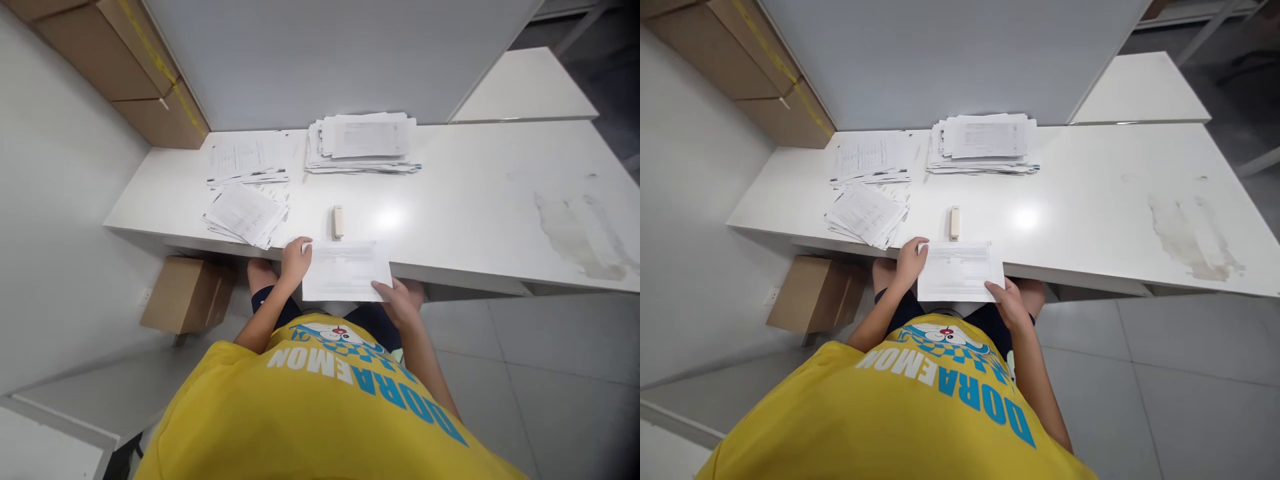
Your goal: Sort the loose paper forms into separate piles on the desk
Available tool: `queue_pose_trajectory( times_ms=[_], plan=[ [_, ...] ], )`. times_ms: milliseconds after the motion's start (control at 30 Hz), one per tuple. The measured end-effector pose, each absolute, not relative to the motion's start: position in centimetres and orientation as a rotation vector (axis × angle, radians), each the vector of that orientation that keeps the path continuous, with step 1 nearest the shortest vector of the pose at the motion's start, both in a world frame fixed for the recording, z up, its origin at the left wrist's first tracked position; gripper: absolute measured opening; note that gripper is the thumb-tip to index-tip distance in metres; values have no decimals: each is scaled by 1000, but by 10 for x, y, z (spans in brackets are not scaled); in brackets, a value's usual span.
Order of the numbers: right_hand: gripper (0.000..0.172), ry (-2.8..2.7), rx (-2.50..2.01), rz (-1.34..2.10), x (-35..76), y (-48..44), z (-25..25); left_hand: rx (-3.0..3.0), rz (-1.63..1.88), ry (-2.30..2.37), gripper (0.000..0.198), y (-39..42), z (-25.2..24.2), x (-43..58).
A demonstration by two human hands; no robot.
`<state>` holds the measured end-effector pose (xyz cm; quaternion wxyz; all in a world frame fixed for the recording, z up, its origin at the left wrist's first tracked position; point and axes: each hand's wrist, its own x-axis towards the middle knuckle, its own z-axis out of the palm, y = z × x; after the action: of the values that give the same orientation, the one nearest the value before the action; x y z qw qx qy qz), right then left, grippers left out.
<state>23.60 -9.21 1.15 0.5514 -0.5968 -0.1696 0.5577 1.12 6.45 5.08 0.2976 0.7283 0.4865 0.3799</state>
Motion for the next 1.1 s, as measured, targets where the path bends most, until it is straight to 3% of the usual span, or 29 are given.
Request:
queue_pose_trajectory(
  times_ms=[133,300,633,833,967,1100],
  plan=[
    [46,-387,-1339,1288,236,-90,15,2096,926,1393,12,70,50,25],
    [45,-356,-1339,1274,246,-86,16,2090,927,1389,26,76,48,39],
    [42,-315,-1448,1204,262,-91,23,2187,874,1333,11,88,40,57],
    [37,-285,-1496,1141,273,-93,25,2323,1085,1034,35,89,50,56],
    [38,-283,-1515,1089,280,-92,22,2560,914,778,43,89,52,54],
    [37,-274,-1538,1074,282,-90,22,2652,783,828,53,88,46,55]
  ],
)
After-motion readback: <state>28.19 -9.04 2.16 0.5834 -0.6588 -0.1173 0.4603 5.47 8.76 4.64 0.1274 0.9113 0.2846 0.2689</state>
